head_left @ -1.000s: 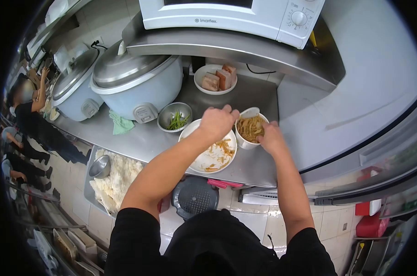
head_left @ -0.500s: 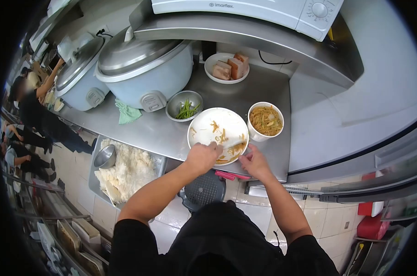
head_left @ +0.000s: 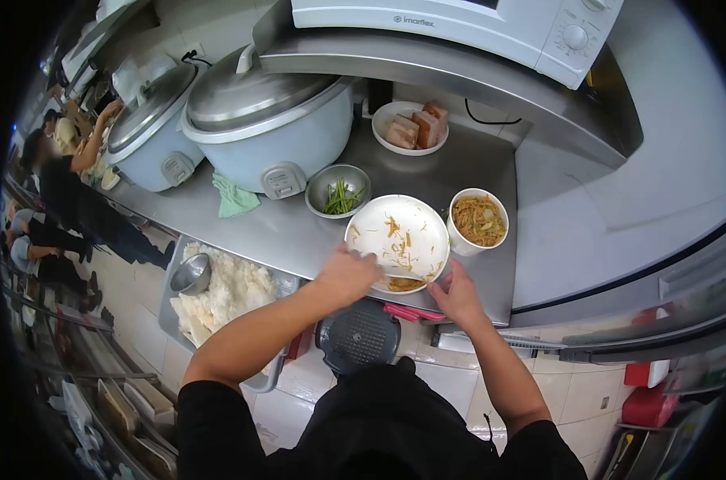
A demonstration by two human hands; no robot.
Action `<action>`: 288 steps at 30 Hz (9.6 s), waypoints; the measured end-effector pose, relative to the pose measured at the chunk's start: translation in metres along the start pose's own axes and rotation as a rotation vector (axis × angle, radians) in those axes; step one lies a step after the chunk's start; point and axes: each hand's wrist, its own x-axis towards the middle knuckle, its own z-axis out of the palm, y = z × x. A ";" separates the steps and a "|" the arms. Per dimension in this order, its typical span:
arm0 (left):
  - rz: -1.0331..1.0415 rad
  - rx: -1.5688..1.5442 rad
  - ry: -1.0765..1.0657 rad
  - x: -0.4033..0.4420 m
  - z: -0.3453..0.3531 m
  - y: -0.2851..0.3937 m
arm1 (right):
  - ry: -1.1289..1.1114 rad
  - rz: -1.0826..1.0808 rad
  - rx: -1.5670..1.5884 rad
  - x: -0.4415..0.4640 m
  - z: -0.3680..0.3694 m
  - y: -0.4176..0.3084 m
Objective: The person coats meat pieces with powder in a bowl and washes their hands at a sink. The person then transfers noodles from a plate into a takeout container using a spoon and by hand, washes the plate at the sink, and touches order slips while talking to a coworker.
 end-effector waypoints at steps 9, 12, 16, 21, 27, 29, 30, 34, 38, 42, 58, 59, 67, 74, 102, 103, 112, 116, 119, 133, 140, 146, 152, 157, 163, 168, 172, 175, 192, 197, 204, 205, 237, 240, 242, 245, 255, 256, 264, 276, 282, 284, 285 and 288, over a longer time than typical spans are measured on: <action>-0.228 0.058 0.099 0.007 0.030 -0.011 | -0.081 -0.230 -0.249 0.006 0.001 -0.024; -0.150 0.035 0.076 -0.027 0.018 -0.004 | -0.168 -0.193 -0.322 0.009 -0.004 -0.023; -0.315 0.107 0.073 -0.034 0.006 -0.025 | -0.323 -0.109 -0.393 0.018 -0.012 -0.045; -0.268 -0.139 -0.091 -0.025 0.006 -0.010 | -0.383 -0.116 -0.377 0.027 -0.007 -0.043; -0.218 -0.512 -0.144 0.007 0.015 -0.002 | -0.402 -0.113 -0.308 0.036 -0.009 -0.041; -0.227 -0.577 -0.151 0.013 0.019 -0.001 | -0.401 -0.088 -0.309 0.039 -0.012 -0.044; -0.239 -0.627 -0.143 0.015 0.021 0.000 | -0.380 -0.090 -0.320 0.042 -0.009 -0.040; -0.264 -0.766 -0.064 0.014 0.025 0.006 | -0.358 -0.083 -0.379 0.056 0.002 -0.038; -0.282 -0.764 0.105 0.014 0.017 0.000 | -0.255 -0.143 -0.387 0.074 -0.001 -0.049; -0.301 -0.772 0.170 0.035 -0.026 -0.014 | -0.096 -0.217 -0.346 0.082 -0.048 -0.070; -0.355 -0.161 0.347 0.079 -0.054 0.008 | 0.015 -0.169 -0.181 0.024 -0.088 -0.010; -0.395 -0.129 0.324 0.061 -0.051 0.004 | -0.077 -0.169 -0.196 0.017 -0.079 -0.009; -0.277 -0.054 0.251 0.021 0.037 0.007 | -0.209 -0.143 -0.238 0.017 -0.019 -0.008; -0.223 -0.510 0.183 0.011 0.037 0.019 | -0.255 -0.150 -0.175 0.023 -0.016 -0.007; -0.278 -0.205 0.348 0.152 -0.030 0.032 | 0.447 0.263 0.710 0.037 -0.048 0.058; -0.310 -0.244 0.379 0.148 -0.032 0.032 | 0.432 0.305 0.761 0.042 -0.048 0.058; -0.608 -0.594 0.335 0.020 0.032 0.013 | 0.438 0.525 0.984 0.076 -0.050 0.056; -0.774 -0.615 0.453 0.000 0.046 0.024 | 0.404 0.497 1.029 0.084 -0.053 0.064; -0.994 -1.200 0.328 0.005 0.065 -0.005 | 0.413 0.480 1.076 0.084 -0.057 0.074; -0.720 -2.146 0.249 -0.063 0.106 0.042 | 0.353 0.342 1.002 0.024 -0.077 0.031; -0.585 -2.433 0.342 -0.205 0.094 0.043 | 0.188 0.288 0.950 -0.023 -0.032 -0.041; -0.668 -2.264 0.571 -0.393 0.095 -0.001 | 0.013 0.329 0.933 -0.043 0.062 -0.152; -0.962 -2.076 0.869 -0.537 0.116 -0.048 | -0.222 0.231 0.952 -0.036 0.177 -0.250; -1.264 -1.957 0.953 -0.608 0.139 -0.109 | -0.243 0.247 0.892 -0.045 0.260 -0.346; -1.371 -1.849 1.171 -0.683 0.152 -0.172 | -0.375 0.247 0.886 0.009 0.396 -0.426; -1.577 -1.842 1.275 -0.769 0.178 -0.213 | -0.399 0.201 0.835 0.050 0.495 -0.539; -1.598 -1.749 1.309 -0.824 0.187 -0.239 | -0.427 0.209 0.841 0.077 0.563 -0.619; -1.585 -1.773 1.330 -0.870 0.217 -0.265 | -0.393 0.206 0.944 0.120 0.630 -0.654; -1.701 -1.806 1.403 -1.016 0.244 -0.446 | -0.199 0.193 1.153 0.190 0.724 -0.703; -1.591 -1.846 1.633 -1.039 0.243 -0.498 | -0.990 0.229 0.280 0.061 0.785 -0.755; -1.561 -1.720 1.792 -1.099 0.246 -0.576 | -0.932 -1.762 0.115 -0.108 0.898 -1.008; -1.486 -1.755 1.787 -1.110 0.245 -0.595 | -0.931 -1.879 0.096 -0.127 0.916 -1.041; -1.631 -1.950 1.652 -1.573 0.392 -1.119 | -0.993 -1.486 0.457 -0.027 1.495 -1.625; -1.724 -1.939 1.536 -1.610 0.403 -1.199 | -0.945 -1.476 0.357 0.009 1.560 -1.678; -1.599 -2.049 1.490 -1.633 0.425 -1.254 | -0.852 -1.520 0.351 0.032 1.585 -1.702; -1.591 -2.118 1.405 -1.649 0.407 -1.360 | -0.811 -1.391 0.362 0.081 1.605 -1.747; -1.560 -2.048 1.586 -1.645 0.483 -1.712 | -0.490 -1.330 0.476 0.275 1.725 -1.896; -1.551 -1.993 1.665 -1.657 0.476 -1.750 | -0.474 -1.355 0.504 0.295 1.742 -1.927; -1.703 -1.839 2.034 -1.749 0.452 -1.923 | -0.602 -1.454 0.600 0.346 1.848 -2.106; -1.795 -1.900 1.969 -1.892 0.493 -2.217 | -0.602 -1.306 0.607 0.456 2.045 -2.346; -1.688 -1.889 1.928 -1.949 0.482 -2.357 | -0.483 -1.259 0.525 0.537 2.140 -2.435; -1.713 -1.843 1.962 -1.970 0.497 -2.394 | -0.505 -1.190 0.541 0.558 2.177 -2.453; -1.690 -1.808 2.005 -1.982 0.498 -2.413 | -0.534 -1.169 0.553 0.570 2.197 -2.470; -1.691 -1.721 2.092 -2.027 0.502 -2.474 | -0.520 -1.233 0.575 0.589 2.242 -2.529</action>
